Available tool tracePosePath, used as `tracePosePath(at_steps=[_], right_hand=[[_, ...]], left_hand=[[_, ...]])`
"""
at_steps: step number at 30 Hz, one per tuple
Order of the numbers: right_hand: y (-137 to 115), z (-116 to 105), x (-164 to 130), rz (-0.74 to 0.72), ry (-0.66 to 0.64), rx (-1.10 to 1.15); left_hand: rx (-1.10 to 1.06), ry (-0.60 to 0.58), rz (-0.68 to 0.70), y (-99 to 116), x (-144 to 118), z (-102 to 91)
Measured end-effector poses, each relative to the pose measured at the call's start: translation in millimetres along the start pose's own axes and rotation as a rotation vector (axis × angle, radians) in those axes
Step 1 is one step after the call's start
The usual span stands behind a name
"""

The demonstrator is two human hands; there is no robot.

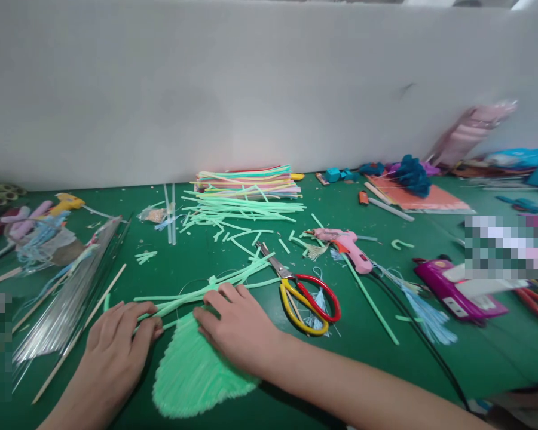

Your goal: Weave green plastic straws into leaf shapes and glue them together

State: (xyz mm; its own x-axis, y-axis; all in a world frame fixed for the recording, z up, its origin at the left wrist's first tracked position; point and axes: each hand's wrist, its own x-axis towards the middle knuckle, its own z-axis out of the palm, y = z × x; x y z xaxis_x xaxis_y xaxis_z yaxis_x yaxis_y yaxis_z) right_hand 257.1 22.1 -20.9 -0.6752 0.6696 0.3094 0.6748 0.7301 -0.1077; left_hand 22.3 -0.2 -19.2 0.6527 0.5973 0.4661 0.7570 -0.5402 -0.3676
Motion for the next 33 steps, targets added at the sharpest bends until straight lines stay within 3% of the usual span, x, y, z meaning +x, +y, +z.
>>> tracePosePath(at_steps=[9, 18, 22, 29, 33], right_hand=[[-1.2, -1.4, 1.1, -0.093, -0.022, -0.096], [-11.8, -6.3, 7.8, -0.148, -0.092, -0.092], [-11.5, -5.9, 7.8, -0.14, -0.092, -0.083], [-9.6, -7.0, 9.8, -0.138, -0.082, -0.083], [-9.5, -3.3, 8.8, -0.118, -0.046, -0.065]], left_hand=[[0.005, -0.119, 0.065, -5.1, 1.7, -7.0], [-0.486, -0.246, -0.175, -10.8, 1.8, -0.9], [-0.527, -0.274, -0.155, -13.1, -0.2, 1.6], [-0.443, -0.299, -0.036, -5.9, 41.6, -16.4], [-0.413, -0.34, -0.001, 1.0, 56.6, -11.7]])
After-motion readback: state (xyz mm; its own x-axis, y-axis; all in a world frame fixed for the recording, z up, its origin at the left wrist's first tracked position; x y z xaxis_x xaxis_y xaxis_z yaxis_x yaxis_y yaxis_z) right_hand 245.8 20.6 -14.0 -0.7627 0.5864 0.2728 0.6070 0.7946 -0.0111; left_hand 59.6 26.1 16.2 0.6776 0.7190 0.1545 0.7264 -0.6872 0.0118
